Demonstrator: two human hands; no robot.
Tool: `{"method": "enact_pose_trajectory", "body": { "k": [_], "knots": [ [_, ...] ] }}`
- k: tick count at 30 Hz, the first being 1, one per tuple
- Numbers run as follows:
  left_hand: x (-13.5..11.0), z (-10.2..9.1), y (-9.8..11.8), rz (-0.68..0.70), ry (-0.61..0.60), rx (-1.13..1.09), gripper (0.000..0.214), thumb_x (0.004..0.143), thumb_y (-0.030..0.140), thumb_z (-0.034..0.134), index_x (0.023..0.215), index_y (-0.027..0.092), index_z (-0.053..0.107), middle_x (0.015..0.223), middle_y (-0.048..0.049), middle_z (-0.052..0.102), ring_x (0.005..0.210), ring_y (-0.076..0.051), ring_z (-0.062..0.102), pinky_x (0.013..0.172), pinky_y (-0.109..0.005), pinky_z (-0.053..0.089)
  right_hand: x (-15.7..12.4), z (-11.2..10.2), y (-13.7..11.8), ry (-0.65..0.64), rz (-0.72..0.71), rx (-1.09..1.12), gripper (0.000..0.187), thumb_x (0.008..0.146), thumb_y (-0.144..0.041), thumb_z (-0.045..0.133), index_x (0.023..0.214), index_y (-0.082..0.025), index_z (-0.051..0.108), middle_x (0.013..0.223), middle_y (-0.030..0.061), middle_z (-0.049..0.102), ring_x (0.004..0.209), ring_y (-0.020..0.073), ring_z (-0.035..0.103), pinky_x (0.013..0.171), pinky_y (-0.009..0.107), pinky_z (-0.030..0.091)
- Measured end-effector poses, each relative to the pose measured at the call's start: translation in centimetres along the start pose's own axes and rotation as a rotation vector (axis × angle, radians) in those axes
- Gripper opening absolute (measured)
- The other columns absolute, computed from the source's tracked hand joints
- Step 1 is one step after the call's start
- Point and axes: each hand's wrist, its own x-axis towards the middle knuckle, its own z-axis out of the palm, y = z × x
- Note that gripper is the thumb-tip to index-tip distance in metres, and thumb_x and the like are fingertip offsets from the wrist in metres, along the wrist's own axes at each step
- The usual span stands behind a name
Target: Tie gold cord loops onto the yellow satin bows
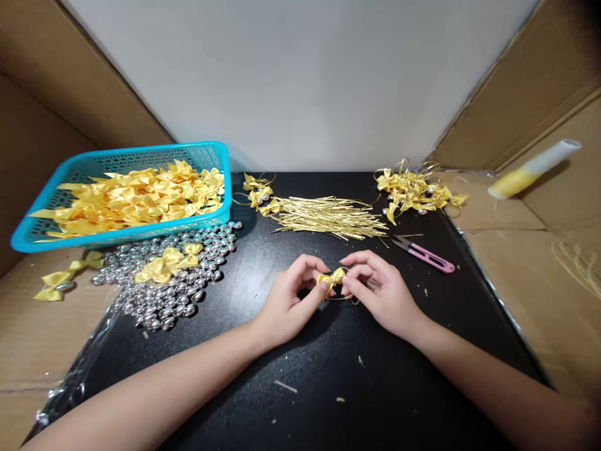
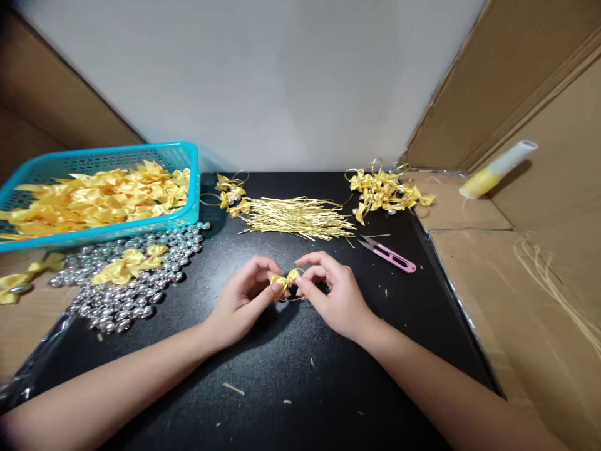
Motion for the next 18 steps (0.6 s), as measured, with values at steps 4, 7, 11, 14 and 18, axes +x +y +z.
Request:
{"method": "enact_pose_trajectory", "body": {
  "k": [4, 7, 11, 14, 18],
  "knots": [
    [0.08, 0.01, -0.32, -0.027, 0.001, -0.014, 0.012, 0.092, 0.026, 0.056, 0.099, 0.018, 0.050, 0.078, -0.0014, 0.065, 0.072, -0.013, 0.062, 0.069, -0.025, 0.047, 0.21, -0.37, -0.22, -0.040, 0.053, 0.109, 0.014, 0.085, -0.028, 0.060, 0.095, -0.021, 0.053, 0.060, -0.0042, 0.061, 0.055, 0.0111, 0.059, 0.060, 0.026, 0.049],
    [0.11, 0.06, -0.36, -0.010, 0.034, 0.014, 0.009, 0.091, 0.024, 0.056, 0.094, 0.019, 0.050, 0.074, 0.0007, 0.062, 0.067, -0.011, 0.059, 0.065, -0.023, 0.045, 0.47, -0.61, -0.42, -0.051, 0.126, 0.206, 0.019, 0.081, -0.028, 0.063, 0.094, -0.021, 0.050, 0.056, -0.0066, 0.059, 0.049, 0.0093, 0.054, 0.052, 0.023, 0.045],
    [0.18, 0.05, -0.38, -0.007, 0.079, -0.020, 0.009, 0.090, 0.022, 0.057, 0.090, 0.019, 0.048, 0.073, 0.0018, 0.060, 0.066, -0.010, 0.057, 0.065, -0.022, 0.044, 0.80, -0.87, -0.26, -0.030, 0.175, 0.283, 0.024, 0.077, -0.027, 0.065, 0.093, -0.021, 0.047, 0.053, -0.0081, 0.058, 0.045, 0.0076, 0.051, 0.048, 0.020, 0.039],
    [0.25, -0.01, -0.45, 0.000, 0.102, -0.050, 0.010, 0.090, 0.021, 0.057, 0.089, 0.019, 0.048, 0.074, 0.0020, 0.059, 0.067, -0.010, 0.057, 0.065, -0.022, 0.044, 0.88, -0.92, -0.12, -0.009, 0.169, 0.300, 0.025, 0.077, -0.027, 0.065, 0.093, -0.021, 0.047, 0.054, -0.0083, 0.059, 0.045, 0.0072, 0.051, 0.047, 0.019, 0.038],
    [0.24, -0.02, -0.45, -0.008, 0.063, -0.054, 0.009, 0.090, 0.021, 0.057, 0.090, 0.018, 0.048, 0.073, 0.0016, 0.060, 0.066, -0.010, 0.058, 0.063, -0.022, 0.044, 0.72, -0.81, -0.22, -0.035, 0.151, 0.259, 0.023, 0.078, -0.025, 0.063, 0.093, -0.022, 0.047, 0.055, -0.0078, 0.058, 0.048, 0.0082, 0.052, 0.049, 0.021, 0.040]
  ]
}}
